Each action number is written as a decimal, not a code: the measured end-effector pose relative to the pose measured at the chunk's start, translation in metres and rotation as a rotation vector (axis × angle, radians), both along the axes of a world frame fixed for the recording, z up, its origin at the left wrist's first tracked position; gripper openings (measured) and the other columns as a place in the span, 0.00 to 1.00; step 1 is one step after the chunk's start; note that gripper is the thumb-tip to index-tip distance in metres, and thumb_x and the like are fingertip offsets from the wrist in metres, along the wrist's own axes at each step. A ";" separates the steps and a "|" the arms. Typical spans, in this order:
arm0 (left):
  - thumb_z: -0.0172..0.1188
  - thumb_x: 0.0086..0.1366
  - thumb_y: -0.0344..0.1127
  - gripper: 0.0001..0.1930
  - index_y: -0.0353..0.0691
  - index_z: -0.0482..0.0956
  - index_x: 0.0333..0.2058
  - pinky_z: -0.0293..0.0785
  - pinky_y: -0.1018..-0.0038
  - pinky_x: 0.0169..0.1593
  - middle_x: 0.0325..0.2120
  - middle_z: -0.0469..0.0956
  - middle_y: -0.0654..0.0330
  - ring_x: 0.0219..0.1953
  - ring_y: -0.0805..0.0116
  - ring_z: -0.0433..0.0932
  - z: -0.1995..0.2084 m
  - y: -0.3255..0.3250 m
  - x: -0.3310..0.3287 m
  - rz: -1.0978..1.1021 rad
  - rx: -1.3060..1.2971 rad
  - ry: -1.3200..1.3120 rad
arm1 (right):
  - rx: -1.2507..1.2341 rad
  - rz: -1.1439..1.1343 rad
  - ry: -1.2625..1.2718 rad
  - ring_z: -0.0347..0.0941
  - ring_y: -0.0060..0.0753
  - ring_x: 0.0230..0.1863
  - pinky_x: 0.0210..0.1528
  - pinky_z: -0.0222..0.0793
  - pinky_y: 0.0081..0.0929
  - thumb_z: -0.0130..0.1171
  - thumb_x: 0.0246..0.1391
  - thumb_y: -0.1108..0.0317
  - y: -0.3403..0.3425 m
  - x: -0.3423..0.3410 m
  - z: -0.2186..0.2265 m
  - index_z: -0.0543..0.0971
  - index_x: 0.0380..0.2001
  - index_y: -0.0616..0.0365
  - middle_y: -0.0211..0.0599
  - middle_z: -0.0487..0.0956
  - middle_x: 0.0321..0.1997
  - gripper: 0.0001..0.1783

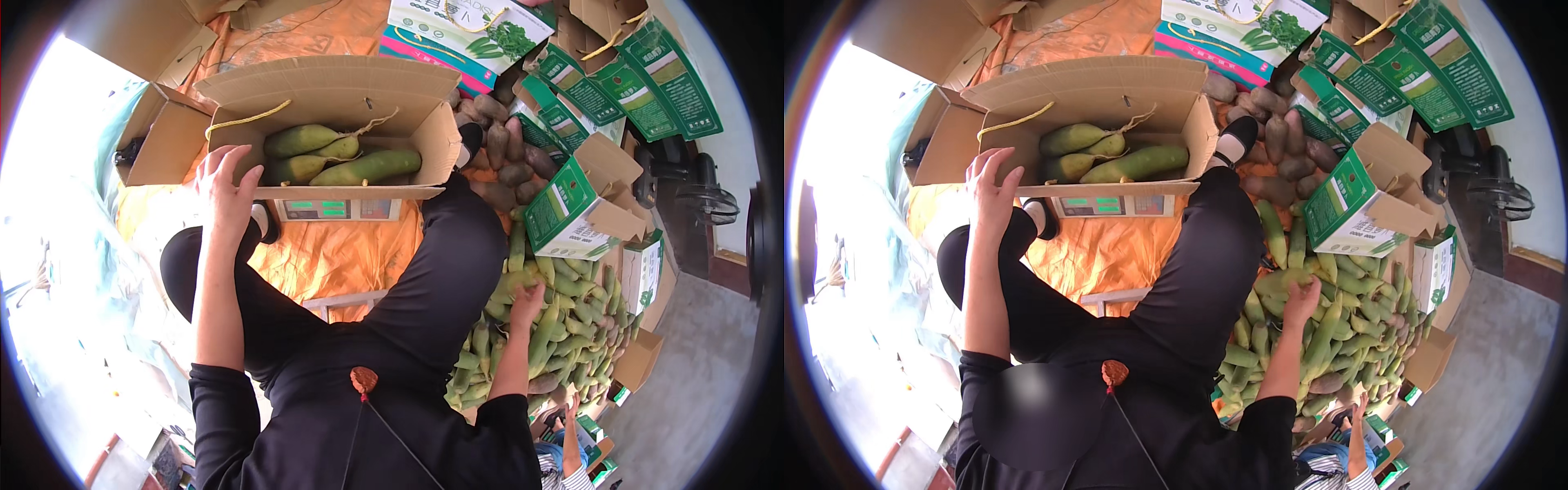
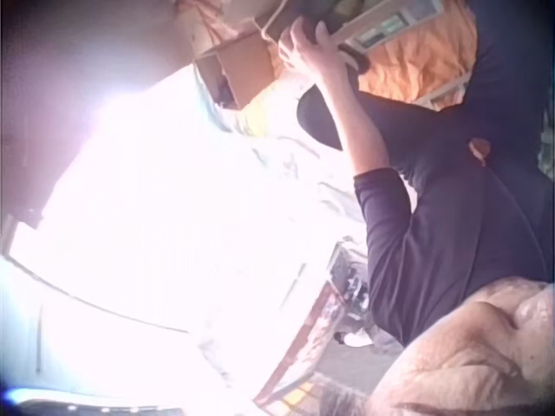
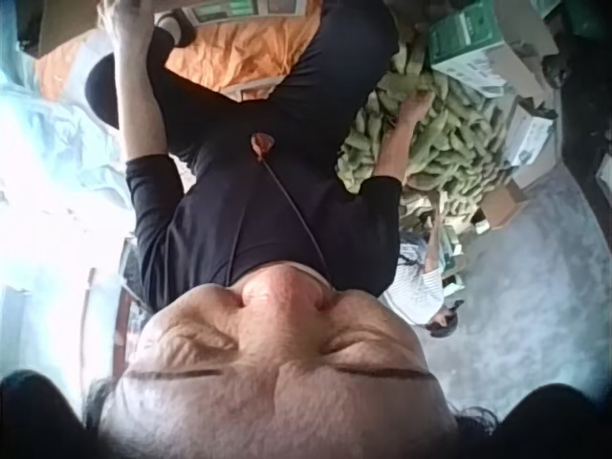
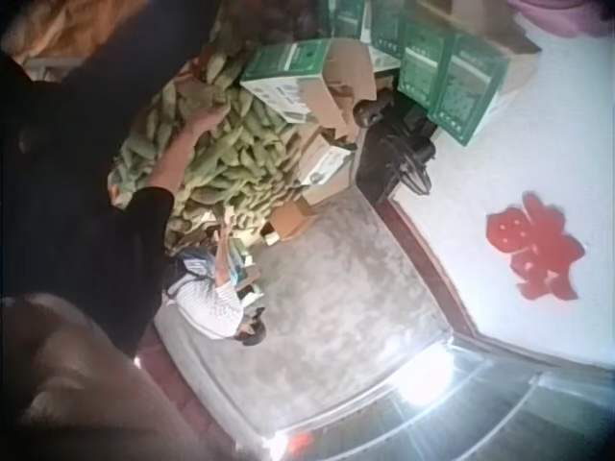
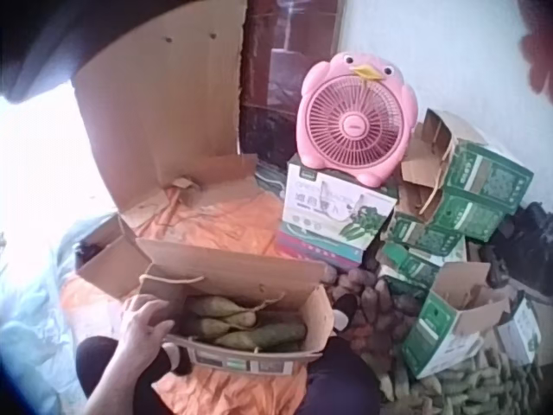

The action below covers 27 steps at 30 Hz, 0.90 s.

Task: Sorting and packing green vegetables into cardboard boxes and weighing them.

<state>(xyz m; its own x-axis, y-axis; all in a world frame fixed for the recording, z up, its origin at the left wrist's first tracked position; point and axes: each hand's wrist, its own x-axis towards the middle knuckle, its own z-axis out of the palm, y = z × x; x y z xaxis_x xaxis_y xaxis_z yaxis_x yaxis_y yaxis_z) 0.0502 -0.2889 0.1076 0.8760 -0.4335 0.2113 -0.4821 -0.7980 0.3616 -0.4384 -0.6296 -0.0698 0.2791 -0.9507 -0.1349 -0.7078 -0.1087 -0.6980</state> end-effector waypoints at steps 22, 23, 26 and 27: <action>0.64 0.56 0.39 0.22 0.46 0.76 0.51 0.59 0.60 0.61 0.51 0.71 0.53 0.57 0.53 0.63 -0.010 0.022 0.022 0.134 -0.290 0.133 | 0.232 0.617 -0.597 0.73 0.27 0.43 0.48 0.70 0.25 0.64 0.51 0.70 0.058 0.385 0.194 0.71 0.46 0.62 0.38 0.76 0.42 0.20; 0.64 0.56 0.39 0.22 0.46 0.76 0.51 0.59 0.60 0.61 0.51 0.71 0.53 0.57 0.53 0.63 -0.009 0.023 0.022 0.141 -0.291 0.134 | 0.096 0.687 -0.545 0.73 0.29 0.43 0.49 0.70 0.27 0.65 0.50 0.69 0.056 0.387 0.191 0.72 0.46 0.62 0.40 0.77 0.43 0.20; 0.64 0.57 0.39 0.24 0.43 0.74 0.53 0.60 0.61 0.61 0.51 0.71 0.50 0.57 0.53 0.65 -0.009 0.029 0.024 0.141 -0.402 0.184 | -0.008 0.713 -0.438 0.72 0.33 0.46 0.50 0.70 0.29 0.66 0.49 0.65 0.037 0.386 0.187 0.73 0.45 0.63 0.43 0.77 0.46 0.22; 0.64 0.57 0.39 0.24 0.43 0.74 0.53 0.60 0.61 0.61 0.51 0.71 0.50 0.57 0.53 0.65 -0.008 0.030 0.025 0.151 -0.399 0.184 | -0.025 0.699 -0.373 0.72 0.33 0.47 0.50 0.70 0.30 0.67 0.48 0.64 0.035 0.384 0.192 0.73 0.47 0.63 0.43 0.77 0.46 0.24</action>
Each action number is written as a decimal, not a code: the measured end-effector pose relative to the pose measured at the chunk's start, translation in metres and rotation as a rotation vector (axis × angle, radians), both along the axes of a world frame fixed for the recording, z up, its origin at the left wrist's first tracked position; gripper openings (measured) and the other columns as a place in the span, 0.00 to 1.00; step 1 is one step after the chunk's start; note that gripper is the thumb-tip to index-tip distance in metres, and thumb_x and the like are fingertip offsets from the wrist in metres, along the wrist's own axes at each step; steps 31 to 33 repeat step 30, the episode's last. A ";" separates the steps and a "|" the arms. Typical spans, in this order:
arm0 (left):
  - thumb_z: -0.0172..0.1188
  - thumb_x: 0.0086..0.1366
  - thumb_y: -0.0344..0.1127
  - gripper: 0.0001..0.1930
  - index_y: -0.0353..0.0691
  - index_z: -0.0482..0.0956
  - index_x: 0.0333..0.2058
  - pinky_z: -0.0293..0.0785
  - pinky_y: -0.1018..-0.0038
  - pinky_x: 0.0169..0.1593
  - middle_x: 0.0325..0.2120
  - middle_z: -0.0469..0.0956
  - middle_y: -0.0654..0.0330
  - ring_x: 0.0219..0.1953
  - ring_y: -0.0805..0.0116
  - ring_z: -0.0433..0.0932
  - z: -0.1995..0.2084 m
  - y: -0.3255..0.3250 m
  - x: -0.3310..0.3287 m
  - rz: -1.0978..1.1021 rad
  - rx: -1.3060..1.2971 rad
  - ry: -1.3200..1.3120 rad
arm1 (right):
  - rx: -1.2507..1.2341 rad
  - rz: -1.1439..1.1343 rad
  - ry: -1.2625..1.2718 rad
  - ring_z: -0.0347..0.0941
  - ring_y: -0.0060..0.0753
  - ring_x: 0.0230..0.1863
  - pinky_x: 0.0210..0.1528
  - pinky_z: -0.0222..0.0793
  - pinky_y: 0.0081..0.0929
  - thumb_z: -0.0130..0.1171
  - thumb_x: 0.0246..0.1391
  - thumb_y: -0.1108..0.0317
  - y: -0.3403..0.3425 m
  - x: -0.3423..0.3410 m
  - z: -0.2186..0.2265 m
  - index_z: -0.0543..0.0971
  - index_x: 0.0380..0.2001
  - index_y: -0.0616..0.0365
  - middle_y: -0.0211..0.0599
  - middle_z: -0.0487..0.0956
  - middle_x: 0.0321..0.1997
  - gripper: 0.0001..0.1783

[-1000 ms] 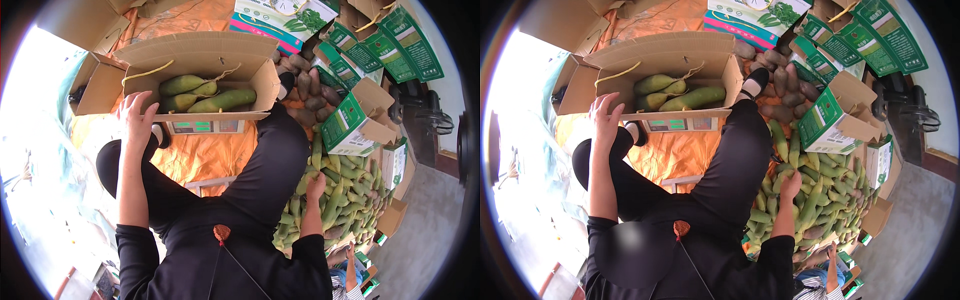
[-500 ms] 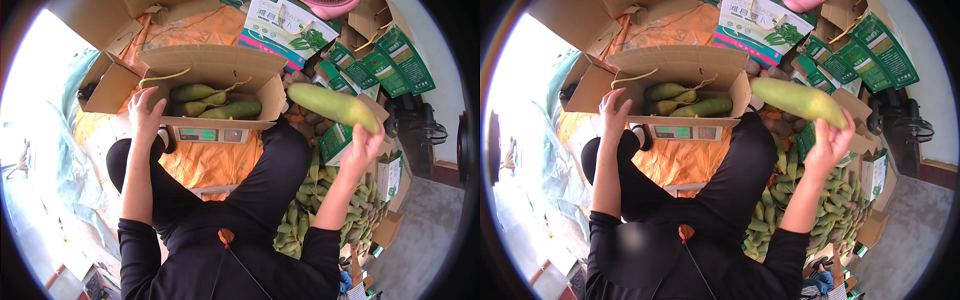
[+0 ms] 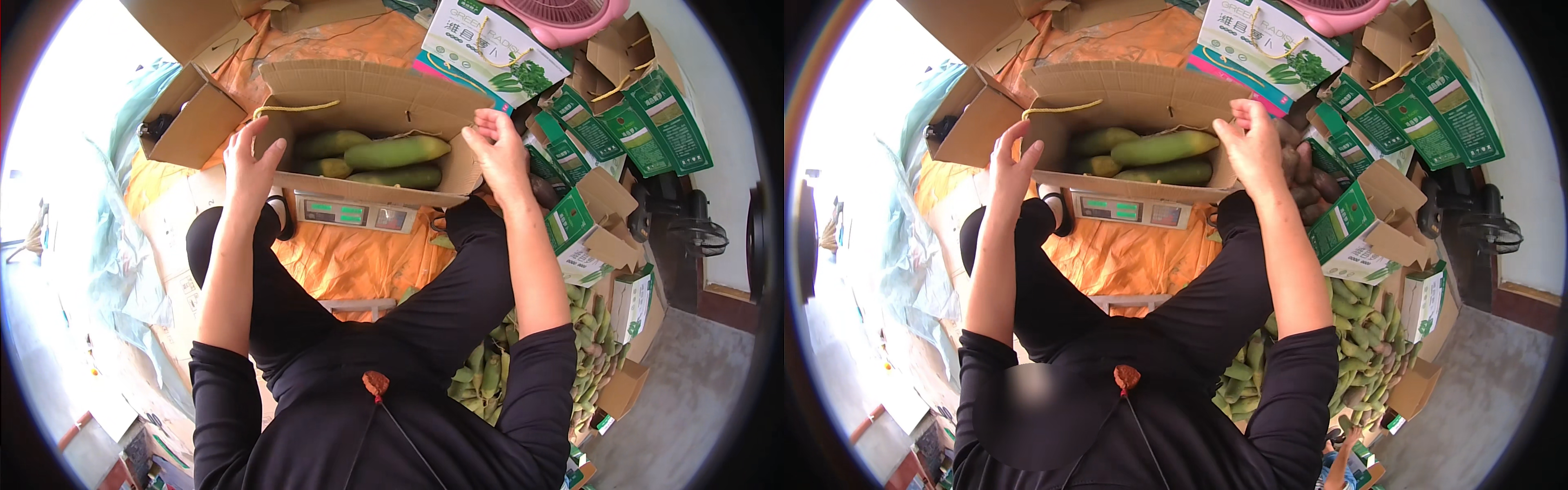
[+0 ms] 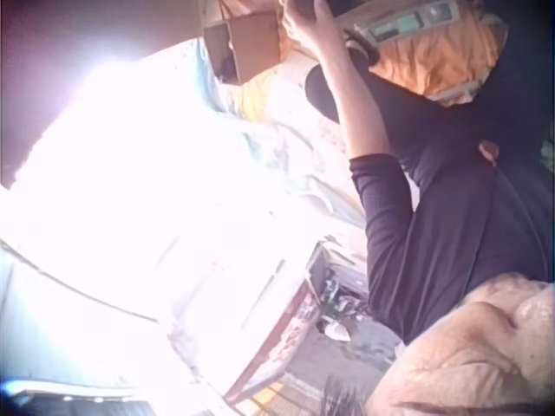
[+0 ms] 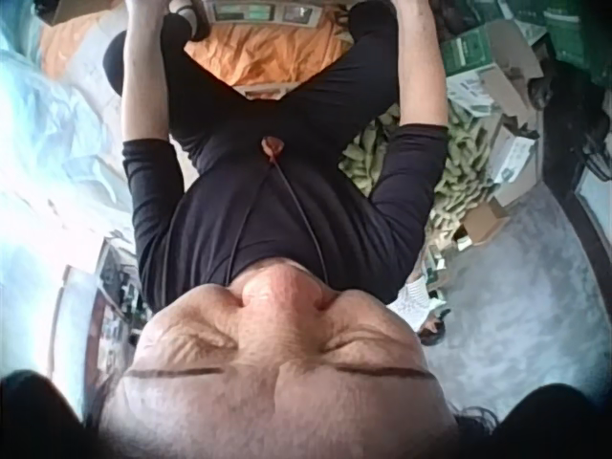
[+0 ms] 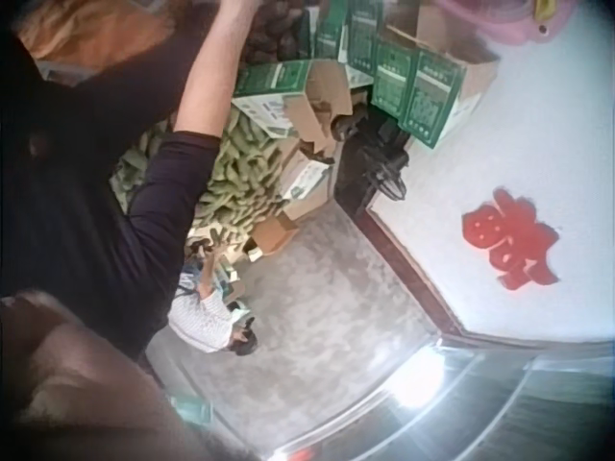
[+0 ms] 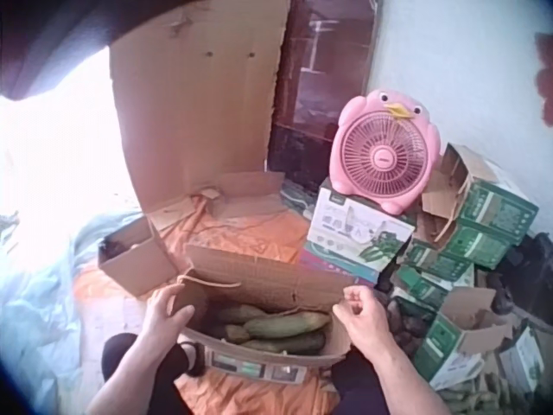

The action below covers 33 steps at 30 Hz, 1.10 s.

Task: Sorting and packing green vegetables into cardboard boxes and weighing them.

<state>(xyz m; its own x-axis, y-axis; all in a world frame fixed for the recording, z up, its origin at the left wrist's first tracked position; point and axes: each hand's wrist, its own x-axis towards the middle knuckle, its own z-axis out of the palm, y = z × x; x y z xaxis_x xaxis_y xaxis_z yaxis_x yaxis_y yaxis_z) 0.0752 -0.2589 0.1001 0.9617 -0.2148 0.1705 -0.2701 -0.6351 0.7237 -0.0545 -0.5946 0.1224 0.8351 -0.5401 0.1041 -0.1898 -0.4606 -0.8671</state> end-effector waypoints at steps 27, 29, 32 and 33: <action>0.62 0.57 0.56 0.25 0.41 0.81 0.43 0.68 0.53 0.54 0.44 0.79 0.51 0.50 0.51 0.76 -0.015 -0.011 0.106 -0.110 1.016 0.348 | -0.423 0.094 0.961 0.74 0.47 0.51 0.52 0.69 0.41 0.57 0.53 0.50 -0.036 0.002 -0.028 0.81 0.42 0.56 0.47 0.79 0.47 0.22; 0.64 0.55 0.56 0.30 0.43 0.75 0.51 0.60 0.53 0.60 0.53 0.70 0.48 0.58 0.51 0.67 -0.038 0.005 0.118 -0.118 1.016 0.295 | -0.472 0.134 1.000 0.74 0.47 0.52 0.54 0.69 0.40 0.58 0.52 0.49 -0.028 0.008 -0.018 0.81 0.43 0.56 0.47 0.79 0.48 0.23; 0.66 0.53 0.56 0.37 0.45 0.69 0.59 0.53 0.53 0.66 0.62 0.61 0.45 0.65 0.50 0.58 -0.059 0.020 0.127 -0.122 1.019 0.254 | -0.440 0.126 0.980 0.74 0.44 0.53 0.55 0.68 0.41 0.58 0.52 0.48 -0.029 0.009 -0.019 0.80 0.46 0.54 0.48 0.78 0.49 0.25; 0.66 0.53 0.56 0.37 0.45 0.69 0.59 0.53 0.53 0.66 0.62 0.61 0.45 0.65 0.50 0.58 -0.059 0.020 0.127 -0.122 1.019 0.254 | -0.440 0.126 0.980 0.74 0.44 0.53 0.55 0.68 0.41 0.58 0.52 0.48 -0.029 0.009 -0.019 0.80 0.46 0.54 0.48 0.78 0.49 0.25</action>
